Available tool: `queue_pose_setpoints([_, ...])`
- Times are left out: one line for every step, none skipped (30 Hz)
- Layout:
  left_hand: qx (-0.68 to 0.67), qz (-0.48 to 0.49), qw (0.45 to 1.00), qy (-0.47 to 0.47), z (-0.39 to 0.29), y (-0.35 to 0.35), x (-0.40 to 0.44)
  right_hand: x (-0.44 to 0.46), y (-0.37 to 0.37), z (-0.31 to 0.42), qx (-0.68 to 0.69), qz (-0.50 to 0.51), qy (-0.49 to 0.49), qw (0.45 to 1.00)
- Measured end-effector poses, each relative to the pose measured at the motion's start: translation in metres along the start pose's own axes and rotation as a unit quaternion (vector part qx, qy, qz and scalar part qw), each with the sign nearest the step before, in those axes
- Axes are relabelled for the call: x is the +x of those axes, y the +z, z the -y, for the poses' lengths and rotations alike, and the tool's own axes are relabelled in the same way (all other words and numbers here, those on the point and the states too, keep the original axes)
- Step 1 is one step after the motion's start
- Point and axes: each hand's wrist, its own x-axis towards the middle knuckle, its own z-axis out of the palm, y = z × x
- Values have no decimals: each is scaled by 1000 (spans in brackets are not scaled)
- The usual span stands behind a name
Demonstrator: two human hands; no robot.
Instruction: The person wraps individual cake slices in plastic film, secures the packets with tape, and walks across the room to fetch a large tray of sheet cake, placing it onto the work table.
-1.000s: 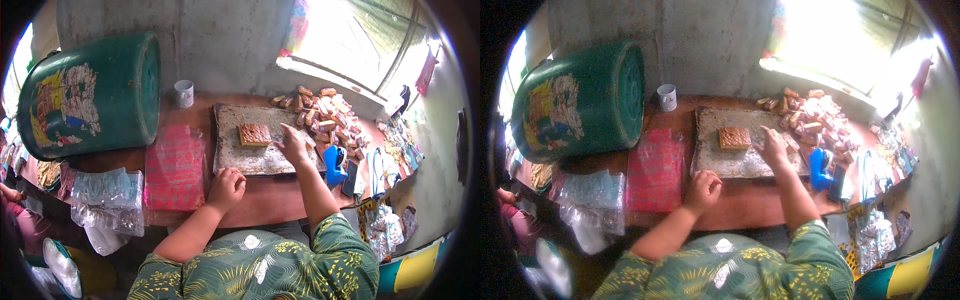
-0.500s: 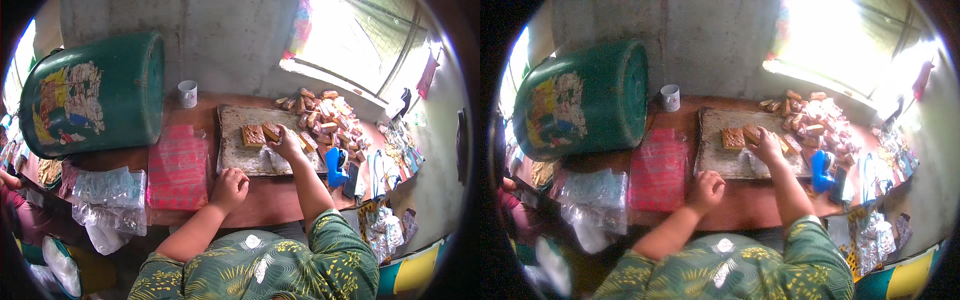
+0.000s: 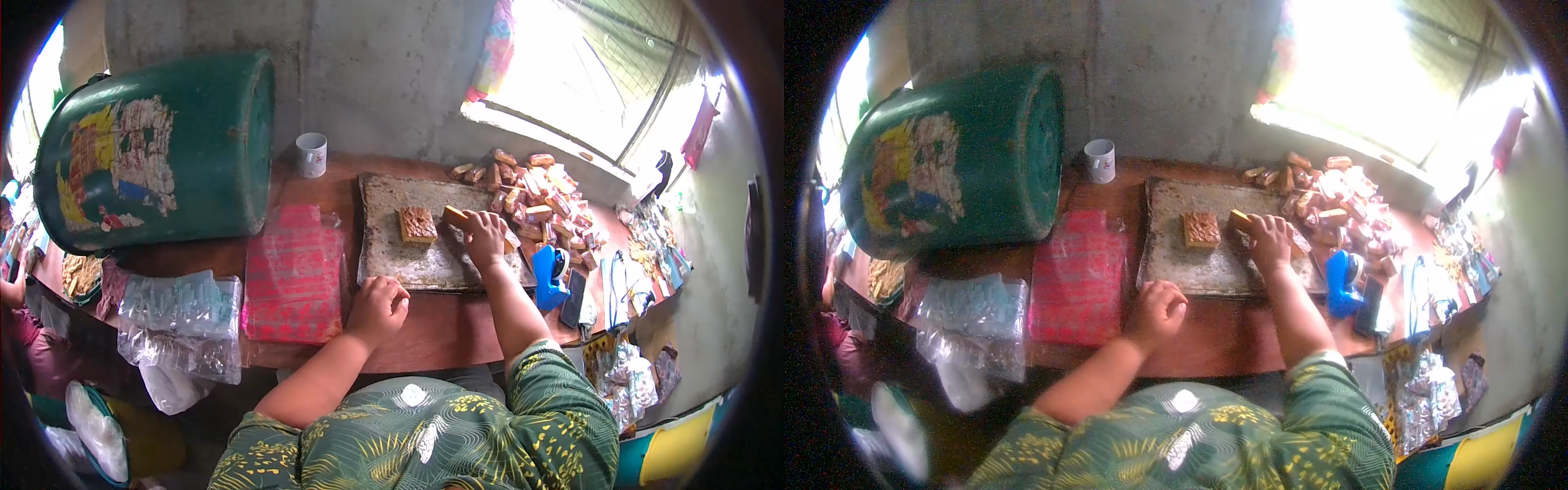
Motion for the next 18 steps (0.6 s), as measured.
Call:
queue_pose_setpoints([1,-4,1000,5,1,1,1,1,-2,0,15,-6,14,1000])
queue_pose_setpoints([-2,-5,1000,0,2,2,0,-1,-5,0,30,-10,30,999])
queue_pose_setpoints([-5,-5,1000,-6,2,3,-1,-2,-8,-1,40,27,35,998])
queue_pose_setpoints([-7,-5,1000,-10,2,4,-1,-3,-9,-2,59,33,56,996])
queue_pose_setpoints([-5,-4,1000,-5,2,4,-1,-3,-9,-3,78,37,76,993])
queue_pose_setpoints([-3,-4,1000,2,3,3,-1,0,-13,-1,98,40,95,990])
queue_pose_setpoints([-1,-5,1000,8,3,2,1,4,-17,1,113,77,127,982])
queue_pose_setpoints([-3,0,1000,1,3,1,1,8,-20,3,108,95,138,980])
queue_pose_setpoints([-5,5,1000,-7,1,0,1,11,-24,6,101,113,149,977])
queue_pose_setpoints([-7,11,1000,-14,0,0,1,12,-25,9,95,131,161,974])
queue_pose_setpoints([-4,12,1000,-12,0,0,0,11,-19,12,45,78,130,987])
queue_pose_setpoints([-2,13,1000,-10,0,-1,0,14,-24,22,58,83,113,988])
queue_pose_setpoints([2,12,1000,-7,1,-1,1,20,-34,35,72,86,96,989])
queue_pose_setpoints([4,8,1000,-9,0,-2,2,25,-41,46,85,90,78,989])
queue_pose_setpoints([5,5,1000,-12,-2,-3,2,30,-43,52,139,143,56,978])
queue_pose_setpoints([5,4,1000,-15,-4,-3,1,33,-41,57,188,201,51,960])
queue_pose_setpoints([6,7,1000,-16,-4,-3,0,35,-40,64,172,212,39,961])
queue_pose_setpoints([7,10,1000,-16,-4,-4,1,36,-39,70,156,222,27,962])
